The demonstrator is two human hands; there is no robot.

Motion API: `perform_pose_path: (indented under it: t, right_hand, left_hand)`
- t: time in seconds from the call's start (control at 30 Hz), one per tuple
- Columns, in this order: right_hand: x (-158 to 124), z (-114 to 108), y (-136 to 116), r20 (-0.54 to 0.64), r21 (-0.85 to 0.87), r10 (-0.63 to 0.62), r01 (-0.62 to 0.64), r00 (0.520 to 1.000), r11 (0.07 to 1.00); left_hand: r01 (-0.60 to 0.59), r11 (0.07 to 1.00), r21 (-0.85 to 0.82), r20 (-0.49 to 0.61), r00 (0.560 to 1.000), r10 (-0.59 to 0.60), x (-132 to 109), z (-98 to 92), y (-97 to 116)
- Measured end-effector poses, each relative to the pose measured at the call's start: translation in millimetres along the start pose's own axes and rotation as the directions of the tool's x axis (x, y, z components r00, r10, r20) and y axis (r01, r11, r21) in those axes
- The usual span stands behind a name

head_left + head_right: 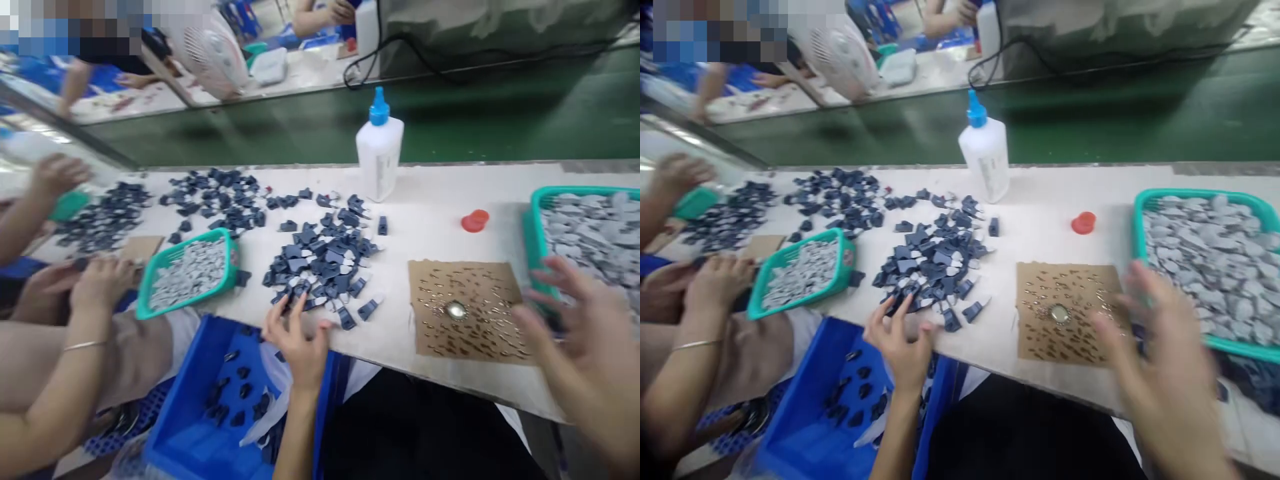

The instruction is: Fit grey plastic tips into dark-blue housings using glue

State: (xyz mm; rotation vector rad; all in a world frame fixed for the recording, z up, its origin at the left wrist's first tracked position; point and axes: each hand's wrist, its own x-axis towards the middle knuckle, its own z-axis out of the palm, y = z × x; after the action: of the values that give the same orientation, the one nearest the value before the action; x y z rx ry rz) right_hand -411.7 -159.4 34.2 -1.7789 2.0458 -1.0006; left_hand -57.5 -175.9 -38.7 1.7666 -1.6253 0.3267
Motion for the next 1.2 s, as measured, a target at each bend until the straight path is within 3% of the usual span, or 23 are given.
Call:
perform_pose_path:
  t: [0.1, 0.2, 0.33, 0.5, 0.63, 0.8, 1.0, 1.1, 1.17, 1.2]
  right_hand:
    - [-32, 62, -76, 0.205, 0.29, -0.079, 0.017, 0.975, 0.957]
    - [-26, 116, -125, 0.353, 0.416, 0.074, -0.227, 0.933, 0.881]
    - [17, 166, -144, 0.302, 0.451, 0.217, -0.34, 0.928, 0.825]
    - [52, 201, -150, 0.213, 0.51, 0.284, -0.355, 0.935, 0.784]
    - [66, 211, -153, 0.122, 0.543, 0.333, -0.344, 0.935, 0.766]
    - [89, 203, -136, -0.012, 0.548, 0.41, -0.337, 0.912, 0.766]
    - [126, 220, -139, 0.003, 0.489, 0.396, -0.347, 0.918, 0.8]
    - [116, 219, -143, 0.019, 0.509, 0.353, -0.312, 0.936, 0.802]
    - [98, 201, -137, 0.014, 0.552, 0.323, -0.277, 0.946, 0.786]
    - [88, 186, -130, 0.002, 0.579, 0.306, -0.251, 0.952, 0.776]
  left_hand:
    - [-0.022, 0.999, -0.041, 0.273, 0.961, 0.033, -4, -6.7, 5]
    - [-0.038, 0.999, -0.009, 0.461, 0.887, 0.038, 4, -10.1, 13]
    - [0.022, 0.997, 0.073, 0.532, 0.845, -0.058, 24, -3.8, 23]
    - [0.081, 0.995, 0.061, 0.536, 0.838, -0.101, 50, 10.3, 22]
    - [0.108, 0.993, 0.051, 0.523, 0.844, -0.119, 66, 18.7, 17]
    - [0.148, 0.989, 0.021, 0.47, 0.872, -0.14, 76, 26.4, 13]
    - [0.16, 0.986, -0.041, 0.411, 0.903, -0.13, 75, 25.4, 12]
    - [0.175, 0.981, -0.089, 0.264, 0.953, -0.147, 62, 7.4, -5]
    - [0.248, 0.965, -0.09, 0.084, 0.967, -0.24, 41, -9.1, -25]
    - [0.306, 0.949, -0.08, -0.003, 0.952, -0.307, 27, -17.1, -37]
